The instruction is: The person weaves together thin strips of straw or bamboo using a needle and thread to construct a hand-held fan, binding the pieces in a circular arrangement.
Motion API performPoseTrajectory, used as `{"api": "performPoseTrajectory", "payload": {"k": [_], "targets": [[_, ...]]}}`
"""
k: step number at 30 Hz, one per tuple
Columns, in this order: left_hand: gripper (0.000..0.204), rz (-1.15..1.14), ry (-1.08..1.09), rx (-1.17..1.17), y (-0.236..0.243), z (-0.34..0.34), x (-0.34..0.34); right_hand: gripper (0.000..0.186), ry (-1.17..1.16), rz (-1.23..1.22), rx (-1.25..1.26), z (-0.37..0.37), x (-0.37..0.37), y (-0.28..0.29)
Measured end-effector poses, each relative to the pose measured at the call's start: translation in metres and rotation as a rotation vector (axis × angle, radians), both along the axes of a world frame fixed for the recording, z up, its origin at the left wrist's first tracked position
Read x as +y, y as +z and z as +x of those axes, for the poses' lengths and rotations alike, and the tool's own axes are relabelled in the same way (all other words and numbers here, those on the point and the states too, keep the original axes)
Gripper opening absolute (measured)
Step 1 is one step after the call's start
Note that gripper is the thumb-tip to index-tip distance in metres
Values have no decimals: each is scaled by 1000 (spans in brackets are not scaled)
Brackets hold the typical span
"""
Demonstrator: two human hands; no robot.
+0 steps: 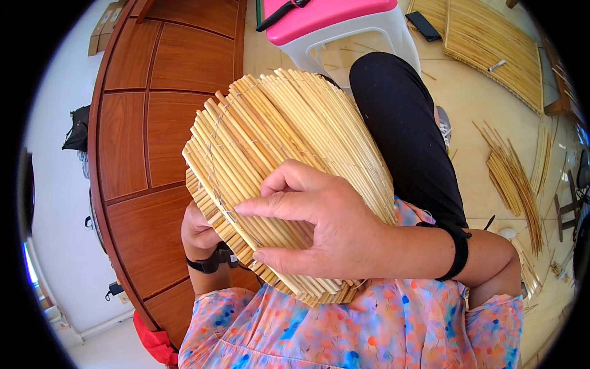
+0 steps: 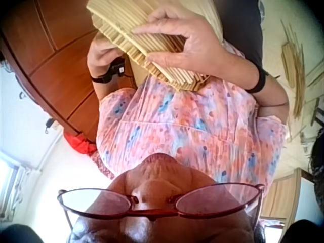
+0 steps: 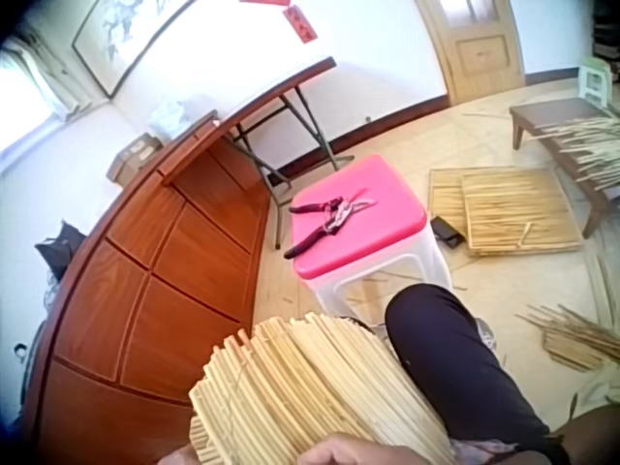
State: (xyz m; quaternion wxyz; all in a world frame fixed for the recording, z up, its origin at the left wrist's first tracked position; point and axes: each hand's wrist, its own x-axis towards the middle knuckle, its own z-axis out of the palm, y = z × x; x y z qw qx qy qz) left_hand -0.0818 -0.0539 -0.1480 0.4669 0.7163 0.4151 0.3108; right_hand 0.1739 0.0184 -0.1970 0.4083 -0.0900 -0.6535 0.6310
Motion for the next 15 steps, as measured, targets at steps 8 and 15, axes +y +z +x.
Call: {"api": "performPoseTrajectory", "payload": {"k": [8, 15], "targets": [[14, -7, 183, -121, -19, -1, -7, 47, 18, -11, -9, 2, 0, 2], [14, 42, 219, -175, -17, 11, -1, 49, 19, -33, 4, 2, -1, 1]]}}
